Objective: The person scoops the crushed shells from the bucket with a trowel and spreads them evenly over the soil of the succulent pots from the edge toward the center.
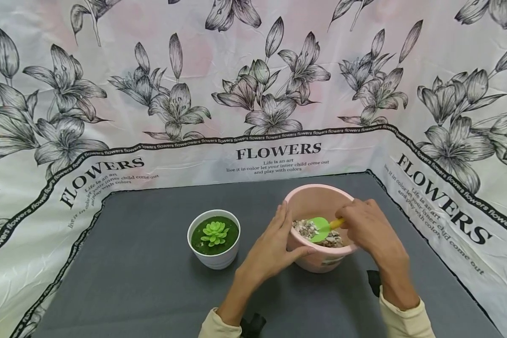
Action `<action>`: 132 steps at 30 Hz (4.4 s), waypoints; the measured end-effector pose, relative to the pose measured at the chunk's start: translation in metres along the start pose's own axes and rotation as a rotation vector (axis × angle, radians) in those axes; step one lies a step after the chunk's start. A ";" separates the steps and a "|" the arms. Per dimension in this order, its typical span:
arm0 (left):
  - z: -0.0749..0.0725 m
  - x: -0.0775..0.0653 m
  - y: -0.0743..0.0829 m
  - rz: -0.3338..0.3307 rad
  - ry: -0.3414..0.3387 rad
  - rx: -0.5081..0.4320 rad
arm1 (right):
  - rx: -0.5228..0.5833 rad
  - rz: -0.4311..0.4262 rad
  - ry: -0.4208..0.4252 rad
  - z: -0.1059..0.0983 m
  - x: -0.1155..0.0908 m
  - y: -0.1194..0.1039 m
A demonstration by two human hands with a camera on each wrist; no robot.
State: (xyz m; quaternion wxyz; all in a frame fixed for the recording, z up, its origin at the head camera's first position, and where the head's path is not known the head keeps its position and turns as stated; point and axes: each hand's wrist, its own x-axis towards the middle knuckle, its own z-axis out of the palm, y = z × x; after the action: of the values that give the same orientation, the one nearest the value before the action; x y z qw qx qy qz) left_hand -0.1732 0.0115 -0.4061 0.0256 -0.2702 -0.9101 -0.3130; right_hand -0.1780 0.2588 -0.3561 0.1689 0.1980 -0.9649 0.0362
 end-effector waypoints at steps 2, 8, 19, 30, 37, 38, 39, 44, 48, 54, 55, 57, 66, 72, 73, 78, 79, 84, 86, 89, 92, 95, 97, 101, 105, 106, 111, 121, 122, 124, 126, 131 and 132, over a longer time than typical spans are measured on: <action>0.000 0.000 0.000 0.002 0.000 -0.004 | -0.006 0.005 0.018 -0.004 -0.002 0.002; 0.000 -0.001 -0.003 0.010 0.016 0.003 | -0.004 -0.026 0.104 -0.010 -0.007 0.007; -0.002 -0.001 -0.004 0.026 0.026 0.013 | 0.002 -0.086 0.220 -0.025 -0.012 0.011; -0.013 -0.003 -0.015 0.052 0.024 0.008 | 0.005 -0.030 0.241 -0.053 -0.017 0.005; -0.029 -0.021 -0.024 0.023 0.093 -0.088 | 0.043 0.016 0.270 -0.075 -0.022 -0.007; -0.032 -0.024 -0.026 0.020 0.106 -0.099 | 0.052 0.023 0.273 -0.078 -0.022 -0.008; -0.034 -0.027 -0.028 0.021 0.119 -0.100 | 0.063 0.029 0.274 -0.080 -0.022 -0.009; -0.046 -0.040 -0.041 -0.001 0.172 -0.103 | 0.130 0.008 0.291 -0.087 -0.021 -0.015; -0.058 -0.054 -0.052 -0.035 0.236 -0.087 | 0.175 -0.043 0.310 -0.084 -0.015 -0.021; -0.069 -0.063 -0.061 -0.071 0.262 -0.084 | 0.238 -0.090 0.323 -0.071 -0.002 -0.031; -0.070 -0.064 -0.062 -0.075 0.265 -0.086 | 0.249 -0.095 0.322 -0.069 0.001 -0.033; -0.072 -0.065 -0.063 -0.072 0.271 -0.087 | 0.281 -0.108 0.313 -0.065 0.005 -0.037; -0.079 -0.073 -0.068 -0.100 0.257 -0.125 | 0.378 -0.161 0.260 -0.057 0.020 -0.056; -0.081 -0.080 -0.075 -0.111 0.269 -0.139 | 0.439 -0.165 0.197 -0.053 0.032 -0.068; -0.081 -0.082 -0.076 -0.109 0.275 -0.138 | 0.444 -0.159 0.188 -0.051 0.034 -0.070; -0.085 -0.088 -0.087 -0.101 0.307 -0.119 | 0.433 -0.144 0.147 -0.041 0.046 -0.083; -0.086 -0.089 -0.090 -0.100 0.310 -0.119 | 0.415 -0.145 0.145 -0.039 0.049 -0.085; -0.093 -0.094 -0.106 -0.113 0.322 -0.116 | 0.401 -0.147 0.117 -0.029 0.063 -0.101; -0.096 -0.097 -0.114 -0.120 0.321 -0.136 | 0.419 -0.146 0.103 -0.025 0.069 -0.107; -0.096 -0.101 -0.128 -0.134 0.308 -0.181 | 0.427 -0.154 0.092 -0.019 0.079 -0.116; -0.094 -0.102 -0.140 -0.176 0.285 -0.235 | 0.381 -0.184 0.082 -0.012 0.090 -0.126; -0.089 -0.099 -0.151 -0.238 0.227 -0.336 | 0.298 -0.214 0.072 -0.005 0.098 -0.136; -0.086 -0.096 -0.157 -0.274 0.182 -0.415 | 0.226 -0.231 0.080 0.000 0.102 -0.144; -0.083 -0.089 -0.168 -0.299 0.123 -0.514 | 0.075 -0.254 0.100 0.008 0.106 -0.165; -0.088 -0.090 -0.172 -0.292 0.112 -0.487 | -0.058 -0.299 0.132 0.010 0.107 -0.192; -0.089 -0.091 -0.173 -0.286 0.110 -0.480 | -0.089 -0.310 0.147 0.010 0.106 -0.197; -0.094 -0.092 -0.172 -0.260 0.112 -0.431 | -0.185 -0.325 0.242 0.009 0.103 -0.213; -0.093 -0.096 -0.170 -0.211 0.135 -0.410 | -0.202 -0.297 0.259 0.011 0.103 -0.218; -0.093 -0.096 -0.170 -0.209 0.133 -0.428 | -0.204 -0.295 0.266 0.012 0.104 -0.218; -0.094 -0.097 -0.169 -0.205 0.124 -0.467 | -0.211 -0.296 0.277 0.013 0.104 -0.218; -0.095 -0.099 -0.168 -0.201 0.116 -0.494 | -0.219 -0.297 0.284 0.014 0.104 -0.218; -0.097 -0.102 -0.165 -0.245 0.110 -0.459 | -0.225 -0.300 0.292 0.015 0.103 -0.220; -0.097 -0.102 -0.164 -0.259 0.109 -0.449 | -0.226 -0.300 0.295 0.014 0.103 -0.221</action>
State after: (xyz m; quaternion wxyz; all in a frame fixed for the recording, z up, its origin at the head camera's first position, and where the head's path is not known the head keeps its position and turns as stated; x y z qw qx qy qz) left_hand -0.1814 -0.2017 -0.4411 -0.0262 -0.1332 -0.8422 -0.5218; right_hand -0.1842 0.0160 -0.3342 0.3328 0.3117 -0.8873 -0.0691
